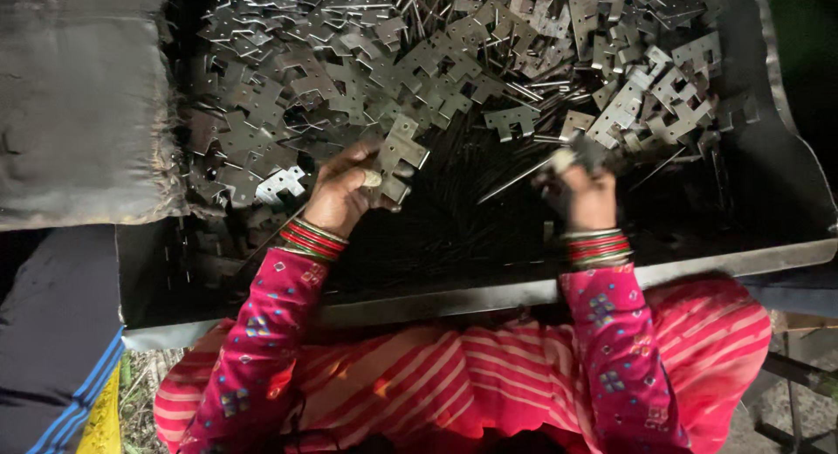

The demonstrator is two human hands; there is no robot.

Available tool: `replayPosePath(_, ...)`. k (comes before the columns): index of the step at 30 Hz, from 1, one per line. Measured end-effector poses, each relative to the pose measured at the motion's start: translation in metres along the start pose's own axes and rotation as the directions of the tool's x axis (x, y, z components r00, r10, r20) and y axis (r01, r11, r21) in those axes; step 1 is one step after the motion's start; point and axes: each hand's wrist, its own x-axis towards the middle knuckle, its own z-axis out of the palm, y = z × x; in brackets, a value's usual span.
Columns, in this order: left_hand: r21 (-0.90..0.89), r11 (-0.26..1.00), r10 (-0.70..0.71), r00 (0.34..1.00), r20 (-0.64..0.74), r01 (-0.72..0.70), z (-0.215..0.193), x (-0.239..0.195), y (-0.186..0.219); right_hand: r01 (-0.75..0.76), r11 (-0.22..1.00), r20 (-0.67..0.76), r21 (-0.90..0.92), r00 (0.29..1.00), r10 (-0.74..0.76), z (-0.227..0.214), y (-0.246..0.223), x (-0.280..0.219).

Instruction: The person uses their hands to sort through and organize metal hinges and long metal rods in a large bin.

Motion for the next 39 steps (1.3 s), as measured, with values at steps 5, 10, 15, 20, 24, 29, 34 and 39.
replayPosePath(5, 0.057, 0.998, -0.007, 0.989, -0.15, 0.016, 0.007, 0.006, -0.025, -0.407, 0.539, 0.353, 0.738, 0.913, 0.206, 0.002, -0.017, 0.01)
replayPosePath(10, 0.251, 0.959, 0.142, 0.989, -0.043, -0.127, 0.034, 0.008, -0.095, -0.564, 0.632, 0.322, 0.531, 0.824, 0.465, 0.069, -0.003, -0.021)
replayPosePath(15, 0.922, 0.297, 0.161, 0.939, -0.304, 0.248, 0.04, -0.007, -0.121, -0.235, 0.942, 0.512, 0.241, 0.855, 0.082, 0.1, -0.009, -0.037)
replayPosePath(20, 0.244, 0.97, 0.074, 0.971, -0.226, -0.017, 0.016, -0.005, -0.026, 0.15, 0.549, 0.355, -0.822, 0.89, 0.288, 0.035, -0.008, -0.016)
replayPosePath(24, -0.039, 0.984, 0.167, 0.976, -0.144, -0.174, 0.03, -0.038, 0.082, 0.117, 0.014, 0.101, -0.993, 0.783, 0.614, -0.027, 0.022, 0.007)
replayPosePath(29, 0.977, -0.005, 0.821, 0.557, 0.124, -0.211, -0.009, -0.08, 0.139, 0.169, -0.048, 0.077, -0.984, 0.658, 0.749, -0.051, 0.084, 0.02)
replayPosePath(34, 0.763, -0.393, 0.842, 0.534, 0.074, 0.513, -0.122, -0.103, 0.162, 0.212, 0.0, 0.14, -0.977, 0.643, 0.753, -0.069, 0.112, 0.031)
replayPosePath(39, 0.722, -0.339, 0.89, 0.454, 0.039, 0.603, -0.135, -0.09, 0.15, 0.081, 0.076, 0.111, -0.994, 0.664, 0.739, -0.067, 0.109, 0.031)
